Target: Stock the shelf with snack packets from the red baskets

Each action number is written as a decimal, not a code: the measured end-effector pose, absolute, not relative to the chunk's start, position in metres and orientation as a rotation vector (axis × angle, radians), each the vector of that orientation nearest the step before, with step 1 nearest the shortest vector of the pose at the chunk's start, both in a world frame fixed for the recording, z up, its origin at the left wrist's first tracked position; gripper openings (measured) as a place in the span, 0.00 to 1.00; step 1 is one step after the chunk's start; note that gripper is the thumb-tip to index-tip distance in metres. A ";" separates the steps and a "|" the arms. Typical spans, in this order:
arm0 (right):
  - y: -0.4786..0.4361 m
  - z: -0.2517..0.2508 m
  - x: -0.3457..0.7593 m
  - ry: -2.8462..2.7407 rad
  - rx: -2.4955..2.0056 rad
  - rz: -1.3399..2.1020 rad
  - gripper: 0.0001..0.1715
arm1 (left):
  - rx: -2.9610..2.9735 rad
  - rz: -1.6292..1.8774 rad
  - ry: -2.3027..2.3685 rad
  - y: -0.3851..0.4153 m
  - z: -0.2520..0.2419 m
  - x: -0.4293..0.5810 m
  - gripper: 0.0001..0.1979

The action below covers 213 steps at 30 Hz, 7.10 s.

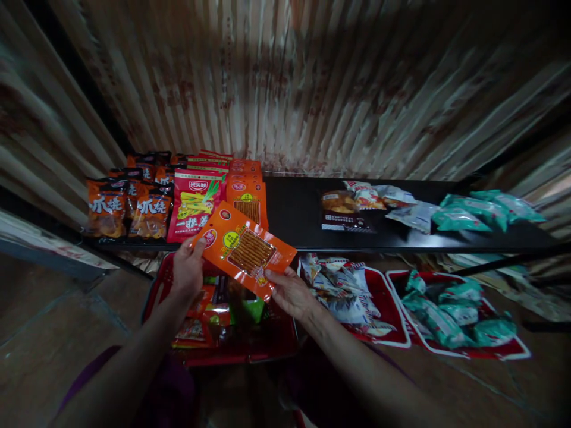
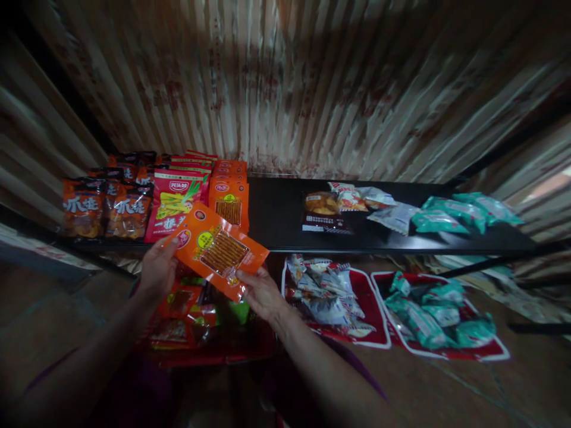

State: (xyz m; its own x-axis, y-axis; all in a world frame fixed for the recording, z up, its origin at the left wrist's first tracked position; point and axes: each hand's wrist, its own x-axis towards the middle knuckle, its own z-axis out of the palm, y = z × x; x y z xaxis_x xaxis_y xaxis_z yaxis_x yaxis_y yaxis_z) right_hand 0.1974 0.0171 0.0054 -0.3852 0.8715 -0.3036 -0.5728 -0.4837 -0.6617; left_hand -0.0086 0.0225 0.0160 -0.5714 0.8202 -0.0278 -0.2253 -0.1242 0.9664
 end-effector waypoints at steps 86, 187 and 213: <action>0.001 -0.006 0.170 -0.582 -1.092 1.827 0.22 | 0.599 1.297 0.902 0.019 0.021 0.011 0.20; -0.005 0.026 0.223 -1.080 -0.817 2.206 0.24 | 1.470 1.251 1.380 0.018 0.041 -0.018 0.16; -0.031 0.028 0.214 -2.262 -0.934 0.539 0.32 | 0.611 1.121 0.825 -0.031 0.018 0.060 0.28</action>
State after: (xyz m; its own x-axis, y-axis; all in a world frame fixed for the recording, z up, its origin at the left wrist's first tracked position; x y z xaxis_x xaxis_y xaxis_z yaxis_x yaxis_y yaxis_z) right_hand 0.2136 -0.0315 0.0281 -0.5538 0.7349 0.3914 0.4795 0.6658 -0.5717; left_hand 0.0604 -0.0310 0.0183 0.2041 0.9436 -0.2608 -0.5294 0.3305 0.7814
